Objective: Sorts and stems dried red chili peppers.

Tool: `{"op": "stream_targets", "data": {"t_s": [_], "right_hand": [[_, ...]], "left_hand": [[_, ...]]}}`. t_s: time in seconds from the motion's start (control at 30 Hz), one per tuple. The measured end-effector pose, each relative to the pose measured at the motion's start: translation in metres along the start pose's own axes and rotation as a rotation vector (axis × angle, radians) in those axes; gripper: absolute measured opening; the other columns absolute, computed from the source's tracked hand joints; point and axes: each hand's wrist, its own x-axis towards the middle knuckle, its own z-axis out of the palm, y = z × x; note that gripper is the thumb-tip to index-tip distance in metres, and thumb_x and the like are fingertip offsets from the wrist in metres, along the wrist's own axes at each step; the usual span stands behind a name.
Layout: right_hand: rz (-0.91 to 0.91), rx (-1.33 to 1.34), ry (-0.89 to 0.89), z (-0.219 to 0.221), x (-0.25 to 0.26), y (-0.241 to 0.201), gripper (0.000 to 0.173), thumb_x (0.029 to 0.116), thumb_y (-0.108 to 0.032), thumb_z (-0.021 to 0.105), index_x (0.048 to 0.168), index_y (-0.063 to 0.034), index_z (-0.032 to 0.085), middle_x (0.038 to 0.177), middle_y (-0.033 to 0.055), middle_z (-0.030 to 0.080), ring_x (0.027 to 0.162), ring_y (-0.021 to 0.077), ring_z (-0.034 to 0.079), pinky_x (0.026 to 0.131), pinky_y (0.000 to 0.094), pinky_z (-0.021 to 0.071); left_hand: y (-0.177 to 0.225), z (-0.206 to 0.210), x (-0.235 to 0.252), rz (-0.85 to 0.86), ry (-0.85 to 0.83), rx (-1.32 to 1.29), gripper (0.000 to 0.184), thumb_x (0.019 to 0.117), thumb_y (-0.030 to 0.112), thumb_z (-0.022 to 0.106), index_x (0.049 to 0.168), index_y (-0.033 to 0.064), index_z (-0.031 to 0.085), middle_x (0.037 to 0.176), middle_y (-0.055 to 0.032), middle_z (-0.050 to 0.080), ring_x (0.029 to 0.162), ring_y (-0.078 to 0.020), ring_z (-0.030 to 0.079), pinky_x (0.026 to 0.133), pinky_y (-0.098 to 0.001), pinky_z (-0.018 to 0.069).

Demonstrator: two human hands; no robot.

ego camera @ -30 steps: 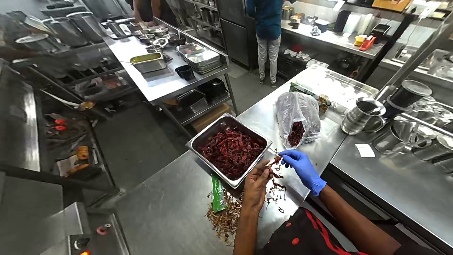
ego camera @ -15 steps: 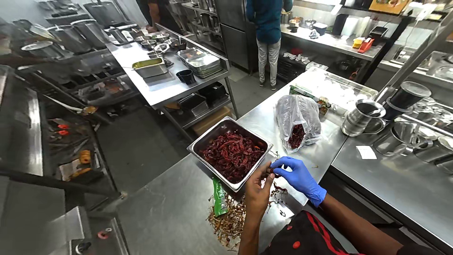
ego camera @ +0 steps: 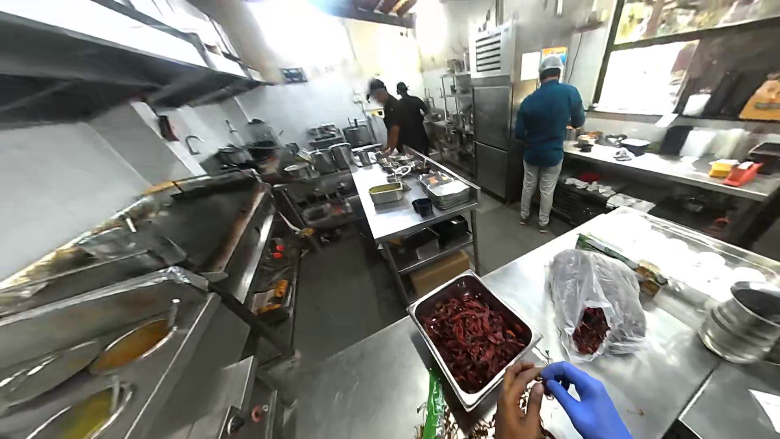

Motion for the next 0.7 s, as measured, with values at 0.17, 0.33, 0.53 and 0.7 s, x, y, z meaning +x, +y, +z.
{"op": "stream_targets", "data": {"t_s": [0.17, 0.33, 0.53, 0.7], "right_hand": [[0.022, 0.166, -0.005, 0.005, -0.005, 0.006, 0.017, 0.0962, -0.010, 0.065, 0.105, -0.0150, 0.078, 0.107, 0.0008, 0.073, 0.097, 0.0159, 0.069, 0.084, 0.0359, 0.0612], [0.060, 0.208, 0.004, 0.009, -0.007, 0.016, 0.012, 0.0953, -0.013, 0.069, 0.102, -0.0165, 0.078, 0.102, -0.0001, 0.074, 0.092, 0.0161, 0.070, 0.081, 0.0361, 0.0617], [0.081, 0.100, 0.033, 0.018, -0.012, 0.012, 0.008, 0.0926, -0.019, 0.073, 0.100, -0.0179, 0.077, 0.094, -0.0050, 0.072, 0.080, 0.0083, 0.067, 0.072, 0.0292, 0.0595], [0.036, -0.018, 0.017, 0.023, -0.017, 0.016, 0.008, 0.0950, -0.022, 0.070, 0.100, -0.0189, 0.075, 0.091, -0.0070, 0.071, 0.081, 0.0053, 0.066, 0.073, 0.0265, 0.0579]], "left_hand": [[0.004, 0.011, -0.004, -0.152, 0.035, -0.250, 0.025, 0.1034, 0.008, 0.056, 0.123, 0.0009, 0.070, 0.116, -0.0118, 0.071, 0.107, -0.0191, 0.069, 0.097, -0.0372, 0.0578], [-0.010, 0.012, -0.011, -0.155, 0.136, -0.421, 0.015, 0.0974, 0.003, 0.064, 0.105, -0.0050, 0.075, 0.120, -0.0183, 0.070, 0.107, -0.0248, 0.069, 0.094, -0.0380, 0.0588], [0.001, 0.015, -0.016, -0.244, 0.176, -0.392, 0.020, 0.1025, 0.003, 0.057, 0.113, -0.0052, 0.072, 0.096, -0.0160, 0.074, 0.081, -0.0203, 0.070, 0.075, -0.0352, 0.0611], [0.003, 0.013, -0.021, -0.365, 0.122, -0.397, 0.024, 0.1077, 0.012, 0.049, 0.111, -0.0027, 0.067, 0.073, -0.0086, 0.061, 0.057, -0.0148, 0.056, 0.054, -0.0304, 0.0521]]}}
